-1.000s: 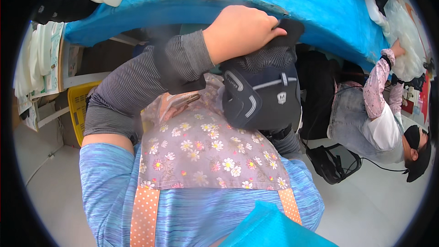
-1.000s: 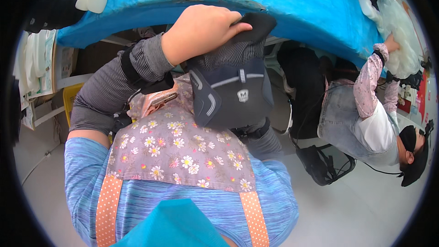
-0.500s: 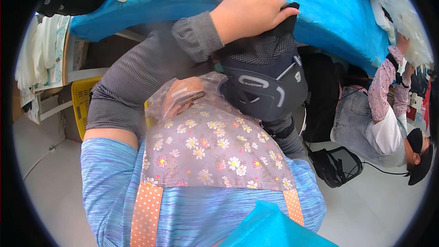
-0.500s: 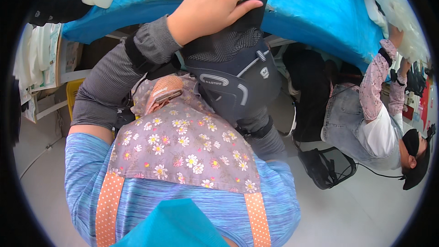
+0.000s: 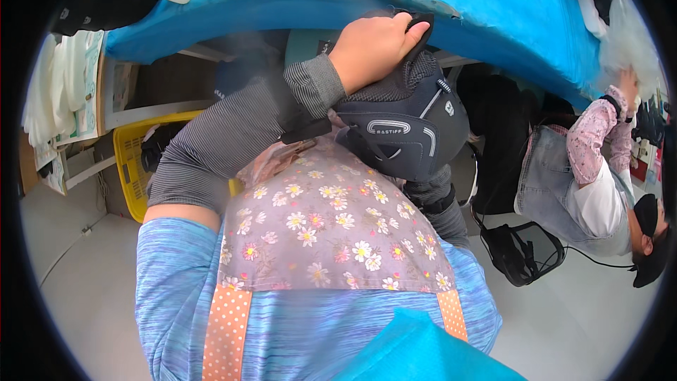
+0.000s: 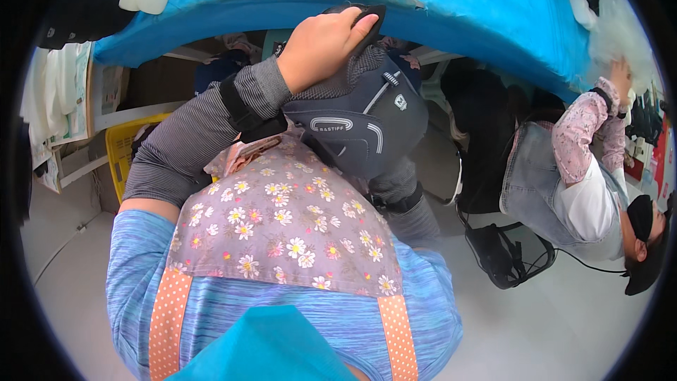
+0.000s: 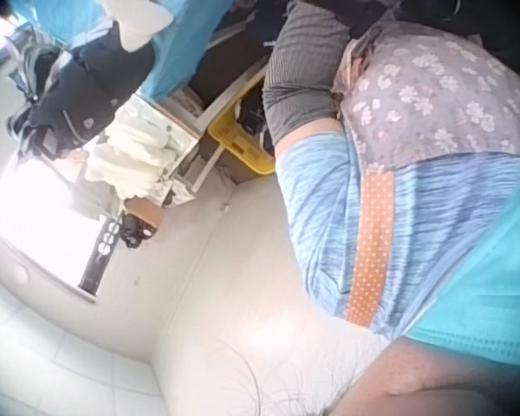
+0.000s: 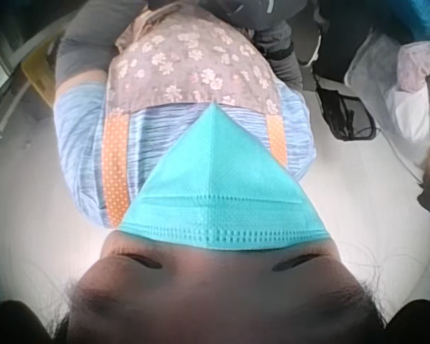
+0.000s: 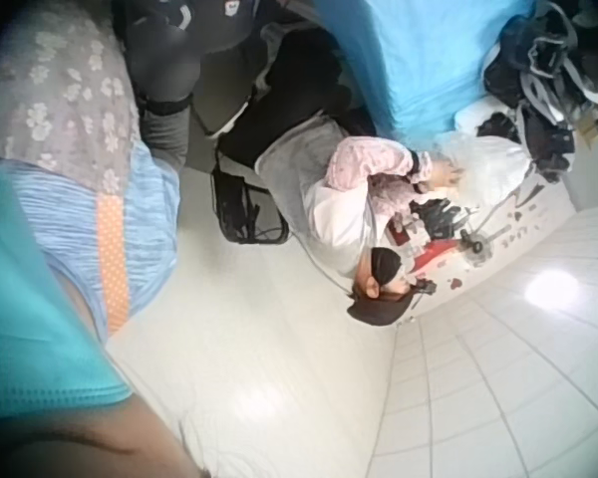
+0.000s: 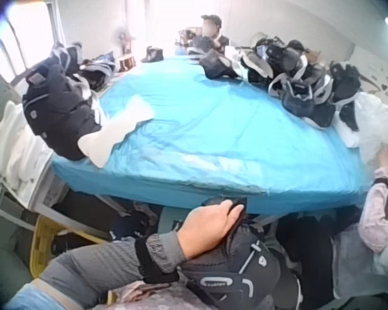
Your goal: The person inserts white foam padding into the heel and collar of a black shoe upper by hand, smoothing and pressing the padding into the interior lining.
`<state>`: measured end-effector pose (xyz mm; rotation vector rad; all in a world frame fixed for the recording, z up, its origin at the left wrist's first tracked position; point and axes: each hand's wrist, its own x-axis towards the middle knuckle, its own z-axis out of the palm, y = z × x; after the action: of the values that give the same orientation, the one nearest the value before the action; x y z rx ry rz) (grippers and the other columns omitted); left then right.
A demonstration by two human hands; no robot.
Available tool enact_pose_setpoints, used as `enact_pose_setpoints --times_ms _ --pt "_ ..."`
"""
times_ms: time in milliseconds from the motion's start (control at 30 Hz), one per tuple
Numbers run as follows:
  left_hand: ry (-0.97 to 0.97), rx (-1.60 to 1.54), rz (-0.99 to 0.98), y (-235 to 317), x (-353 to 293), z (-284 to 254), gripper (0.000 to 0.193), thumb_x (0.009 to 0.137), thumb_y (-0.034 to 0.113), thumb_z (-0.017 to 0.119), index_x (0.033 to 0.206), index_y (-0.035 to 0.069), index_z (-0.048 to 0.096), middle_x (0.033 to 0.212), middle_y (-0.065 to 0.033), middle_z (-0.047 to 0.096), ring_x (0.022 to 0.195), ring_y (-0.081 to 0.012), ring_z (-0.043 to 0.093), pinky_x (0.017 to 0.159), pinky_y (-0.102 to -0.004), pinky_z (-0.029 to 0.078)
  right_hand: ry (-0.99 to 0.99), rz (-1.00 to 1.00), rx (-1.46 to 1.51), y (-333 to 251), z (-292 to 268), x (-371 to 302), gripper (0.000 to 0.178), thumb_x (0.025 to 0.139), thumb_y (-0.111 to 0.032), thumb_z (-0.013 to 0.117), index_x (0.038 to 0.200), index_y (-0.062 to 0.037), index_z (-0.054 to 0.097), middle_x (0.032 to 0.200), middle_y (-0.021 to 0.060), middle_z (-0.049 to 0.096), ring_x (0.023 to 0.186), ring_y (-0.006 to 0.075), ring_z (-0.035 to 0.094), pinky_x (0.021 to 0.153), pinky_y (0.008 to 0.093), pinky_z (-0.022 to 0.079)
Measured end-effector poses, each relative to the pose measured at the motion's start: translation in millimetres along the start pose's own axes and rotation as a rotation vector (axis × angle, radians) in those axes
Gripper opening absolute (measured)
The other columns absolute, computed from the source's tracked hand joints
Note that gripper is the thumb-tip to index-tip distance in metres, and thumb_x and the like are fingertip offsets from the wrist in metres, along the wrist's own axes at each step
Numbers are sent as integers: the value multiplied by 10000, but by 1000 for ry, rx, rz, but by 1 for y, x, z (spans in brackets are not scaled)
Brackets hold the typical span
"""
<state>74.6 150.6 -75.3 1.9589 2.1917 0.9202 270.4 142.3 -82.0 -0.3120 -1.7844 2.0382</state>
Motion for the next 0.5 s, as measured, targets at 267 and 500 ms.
enact_pose_setpoints --times_ms 267,500 --pt "23 -145 -76 10 -1 14 346 1025 326 460 919 19 577 740 -189 636 729 -381 638 636 -466 514 28 3 78 -2 -6 -9 584 984 -285 530 1473 -23 346 1437 115 456 1305 220 465 1088 360 393" --pt "17 -140 -109 5 -6 13 347 1026 324 459 913 21 583 737 -182 632 708 -392 635 624 -470 509 33 -3 113 2 -11 -6 578 992 -292 513 1476 -27 341 1446 115 448 1315 223 456 1094 363 387"
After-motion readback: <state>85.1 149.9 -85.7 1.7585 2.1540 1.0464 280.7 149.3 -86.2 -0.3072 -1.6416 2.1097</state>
